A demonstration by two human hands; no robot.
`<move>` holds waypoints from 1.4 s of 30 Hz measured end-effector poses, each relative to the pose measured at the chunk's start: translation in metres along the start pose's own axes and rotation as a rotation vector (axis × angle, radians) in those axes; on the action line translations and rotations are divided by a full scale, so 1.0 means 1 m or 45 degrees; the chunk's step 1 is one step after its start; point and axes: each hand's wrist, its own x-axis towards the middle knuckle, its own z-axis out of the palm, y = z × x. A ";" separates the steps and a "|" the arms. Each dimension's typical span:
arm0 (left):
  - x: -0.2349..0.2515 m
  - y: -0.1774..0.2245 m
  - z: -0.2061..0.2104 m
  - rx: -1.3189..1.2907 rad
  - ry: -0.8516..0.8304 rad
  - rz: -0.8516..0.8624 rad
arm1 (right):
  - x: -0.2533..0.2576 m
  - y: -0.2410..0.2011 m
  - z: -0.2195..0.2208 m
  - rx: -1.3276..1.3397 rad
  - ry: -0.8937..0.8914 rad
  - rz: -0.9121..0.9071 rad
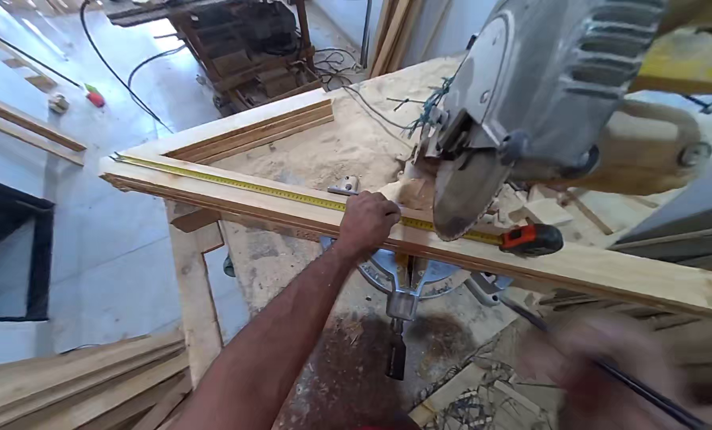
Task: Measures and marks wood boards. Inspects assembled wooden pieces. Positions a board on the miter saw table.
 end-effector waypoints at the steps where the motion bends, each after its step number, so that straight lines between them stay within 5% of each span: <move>1: 0.000 0.000 0.001 0.000 0.003 0.000 | 0.015 0.043 -0.006 -0.068 0.127 0.082; 3: 0.001 0.000 0.001 0.003 0.002 0.005 | 0.041 0.106 -0.002 -0.233 0.457 0.202; 6: 0.003 0.000 0.003 0.021 0.022 0.012 | 0.075 0.136 0.010 -0.348 0.641 0.234; 11: 0.003 -0.002 0.004 0.019 0.017 0.012 | 0.105 0.148 0.022 -0.534 0.508 0.253; 42: 0.002 -0.001 0.005 0.043 0.072 0.015 | 0.116 0.161 0.021 -0.296 0.549 0.215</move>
